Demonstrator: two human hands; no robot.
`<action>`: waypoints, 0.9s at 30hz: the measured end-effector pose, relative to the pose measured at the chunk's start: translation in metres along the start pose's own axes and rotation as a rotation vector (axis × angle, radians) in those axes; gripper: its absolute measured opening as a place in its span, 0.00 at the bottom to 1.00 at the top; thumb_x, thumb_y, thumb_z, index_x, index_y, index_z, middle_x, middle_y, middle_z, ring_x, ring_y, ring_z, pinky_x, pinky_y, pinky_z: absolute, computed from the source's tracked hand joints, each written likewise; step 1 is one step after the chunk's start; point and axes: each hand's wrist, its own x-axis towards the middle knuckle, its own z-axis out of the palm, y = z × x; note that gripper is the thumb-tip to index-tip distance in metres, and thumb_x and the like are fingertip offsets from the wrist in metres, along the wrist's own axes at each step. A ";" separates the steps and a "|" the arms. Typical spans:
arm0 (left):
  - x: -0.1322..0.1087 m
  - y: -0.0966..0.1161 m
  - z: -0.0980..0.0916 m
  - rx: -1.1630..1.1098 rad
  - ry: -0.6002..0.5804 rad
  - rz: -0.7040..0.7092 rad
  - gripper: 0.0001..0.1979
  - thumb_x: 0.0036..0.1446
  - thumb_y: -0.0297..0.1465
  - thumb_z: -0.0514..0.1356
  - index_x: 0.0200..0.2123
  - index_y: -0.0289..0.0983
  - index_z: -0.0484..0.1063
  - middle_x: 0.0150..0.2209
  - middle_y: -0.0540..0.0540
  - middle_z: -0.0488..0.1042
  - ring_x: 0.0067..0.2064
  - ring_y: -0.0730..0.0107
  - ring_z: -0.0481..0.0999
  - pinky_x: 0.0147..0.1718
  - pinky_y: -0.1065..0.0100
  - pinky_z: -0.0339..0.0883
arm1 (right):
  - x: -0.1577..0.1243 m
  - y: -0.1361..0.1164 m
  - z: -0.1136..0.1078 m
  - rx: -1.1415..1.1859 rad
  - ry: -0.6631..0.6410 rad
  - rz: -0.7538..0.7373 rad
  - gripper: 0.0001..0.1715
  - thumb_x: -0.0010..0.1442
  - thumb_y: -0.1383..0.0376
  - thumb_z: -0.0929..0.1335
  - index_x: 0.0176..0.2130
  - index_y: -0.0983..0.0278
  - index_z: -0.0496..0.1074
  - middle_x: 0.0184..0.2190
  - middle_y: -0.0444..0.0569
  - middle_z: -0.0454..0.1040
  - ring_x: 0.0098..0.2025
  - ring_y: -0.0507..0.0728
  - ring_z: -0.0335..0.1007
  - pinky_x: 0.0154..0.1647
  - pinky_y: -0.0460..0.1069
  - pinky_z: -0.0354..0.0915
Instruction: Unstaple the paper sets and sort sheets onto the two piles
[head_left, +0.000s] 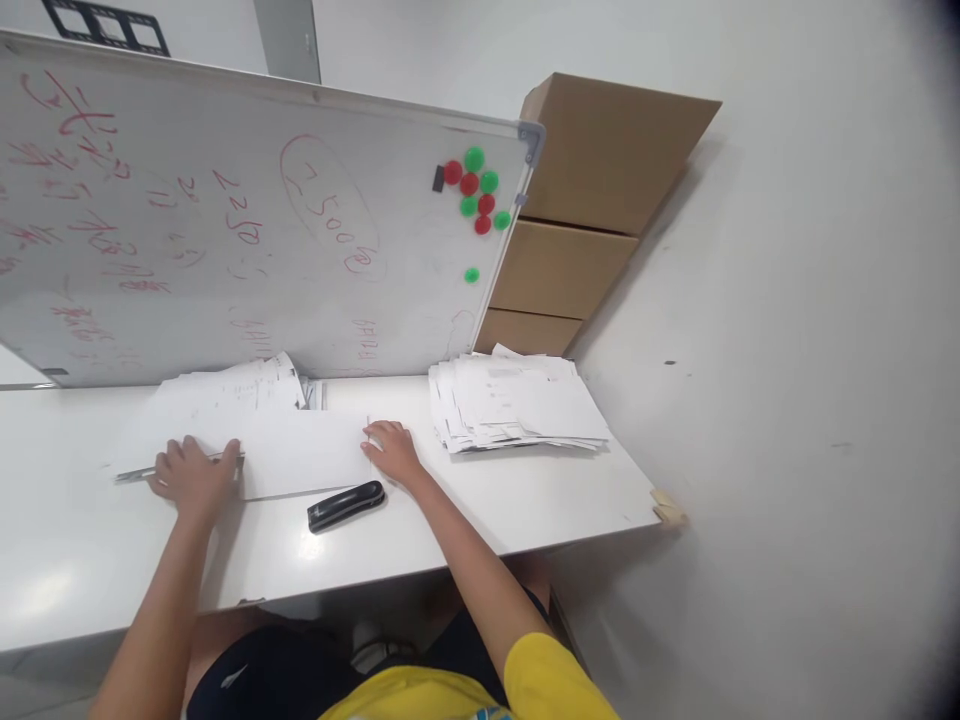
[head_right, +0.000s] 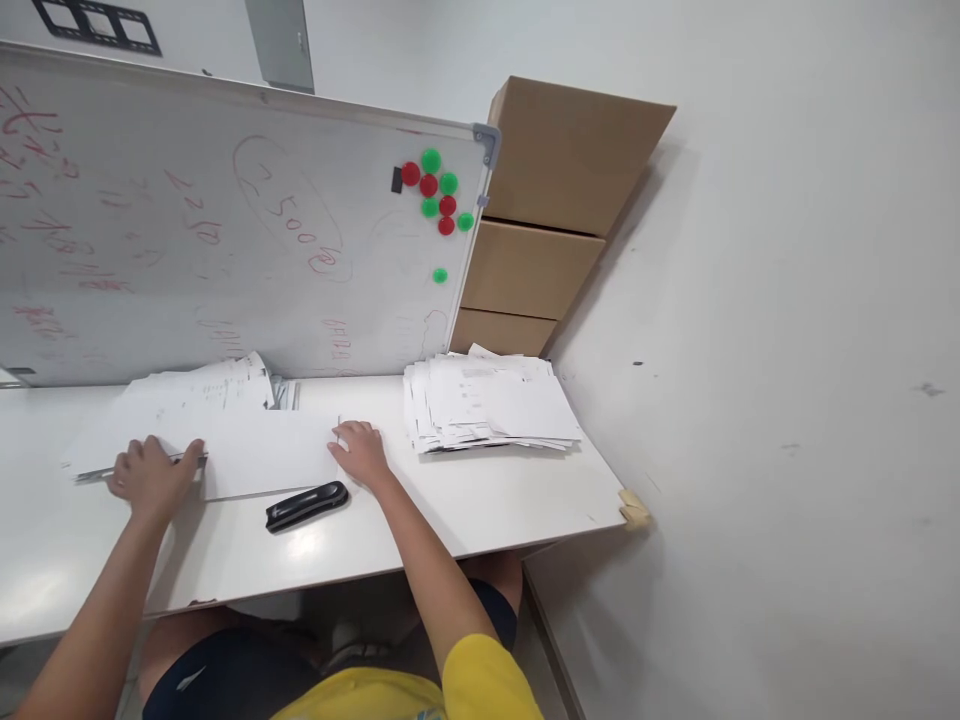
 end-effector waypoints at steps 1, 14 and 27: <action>-0.001 -0.001 0.002 -0.018 0.028 -0.008 0.40 0.58 0.53 0.42 0.61 0.26 0.53 0.64 0.25 0.49 0.65 0.37 0.45 0.59 0.39 0.40 | 0.004 0.000 0.001 -0.019 -0.005 -0.008 0.24 0.62 0.56 0.65 0.56 0.56 0.67 0.56 0.49 0.70 0.57 0.62 0.60 0.57 0.59 0.55; 0.008 0.005 -0.003 -0.009 -0.079 0.110 0.30 0.59 0.44 0.50 0.59 0.33 0.60 0.66 0.33 0.52 0.66 0.39 0.47 0.59 0.39 0.42 | 0.026 -0.003 0.003 -0.077 -0.042 -0.264 0.40 0.60 0.61 0.67 0.66 0.57 0.50 0.56 0.57 0.64 0.53 0.66 0.61 0.56 0.62 0.57; 0.038 0.002 -0.023 0.078 -0.113 -0.214 0.45 0.46 0.57 0.56 0.58 0.29 0.60 0.62 0.26 0.54 0.62 0.32 0.51 0.55 0.40 0.49 | 0.025 0.006 0.003 0.127 0.035 -0.211 0.38 0.58 0.77 0.58 0.65 0.57 0.54 0.53 0.52 0.62 0.45 0.54 0.67 0.49 0.50 0.65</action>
